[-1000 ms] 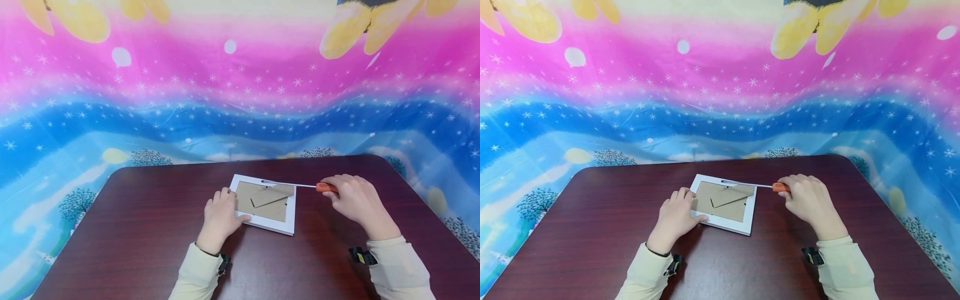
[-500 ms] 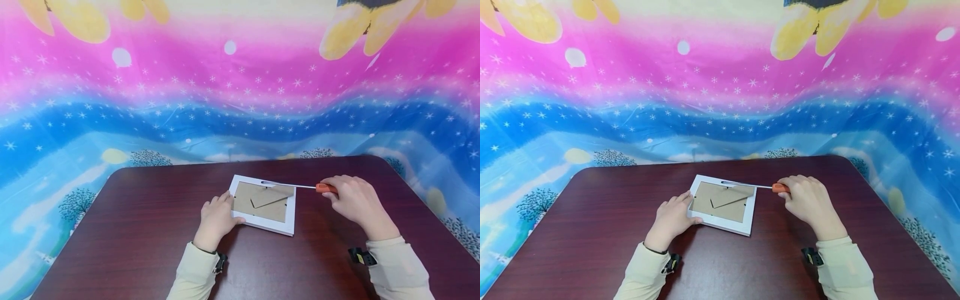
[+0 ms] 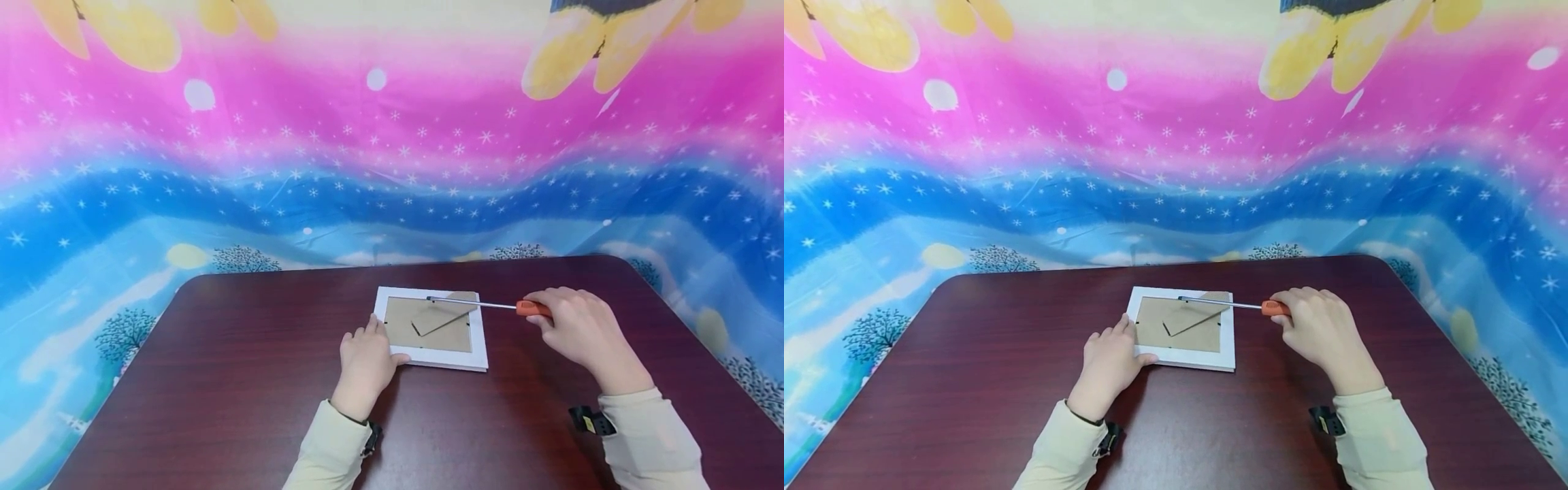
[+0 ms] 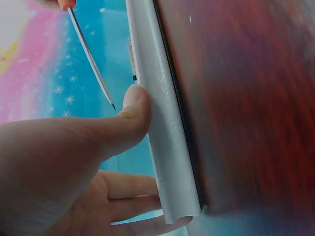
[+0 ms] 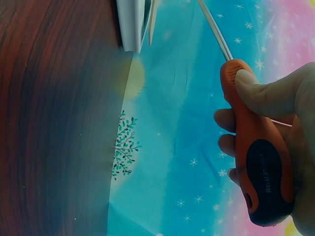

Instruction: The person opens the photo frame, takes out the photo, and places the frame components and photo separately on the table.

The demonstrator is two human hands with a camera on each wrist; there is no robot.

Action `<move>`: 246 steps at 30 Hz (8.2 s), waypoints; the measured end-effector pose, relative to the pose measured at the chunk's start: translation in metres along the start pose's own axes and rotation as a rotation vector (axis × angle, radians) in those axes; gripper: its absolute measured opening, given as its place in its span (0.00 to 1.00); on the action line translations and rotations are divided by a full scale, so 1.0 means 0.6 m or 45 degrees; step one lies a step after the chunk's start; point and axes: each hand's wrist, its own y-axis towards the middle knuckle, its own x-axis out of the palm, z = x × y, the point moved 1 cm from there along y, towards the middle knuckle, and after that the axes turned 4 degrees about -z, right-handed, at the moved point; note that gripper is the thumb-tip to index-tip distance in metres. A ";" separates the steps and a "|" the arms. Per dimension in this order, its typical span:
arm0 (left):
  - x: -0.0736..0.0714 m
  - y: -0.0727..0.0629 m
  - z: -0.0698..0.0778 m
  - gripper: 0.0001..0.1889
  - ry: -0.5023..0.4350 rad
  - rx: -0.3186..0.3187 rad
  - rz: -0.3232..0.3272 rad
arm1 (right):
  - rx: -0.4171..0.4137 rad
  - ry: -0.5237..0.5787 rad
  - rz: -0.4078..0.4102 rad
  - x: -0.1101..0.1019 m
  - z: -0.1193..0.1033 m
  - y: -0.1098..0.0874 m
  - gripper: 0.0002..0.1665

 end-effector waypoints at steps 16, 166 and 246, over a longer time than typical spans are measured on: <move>-0.008 -0.004 0.001 0.37 -0.042 0.075 0.097 | -0.013 0.019 0.014 0.002 -0.002 0.002 0.19; 0.010 0.023 -0.077 0.40 -0.553 0.220 -0.102 | -0.608 -0.658 -0.076 -0.074 -0.240 0.174 0.15; 0.016 0.019 -0.074 0.41 -0.489 0.208 -0.074 | -0.361 -0.206 -0.177 -0.032 -0.142 0.137 0.11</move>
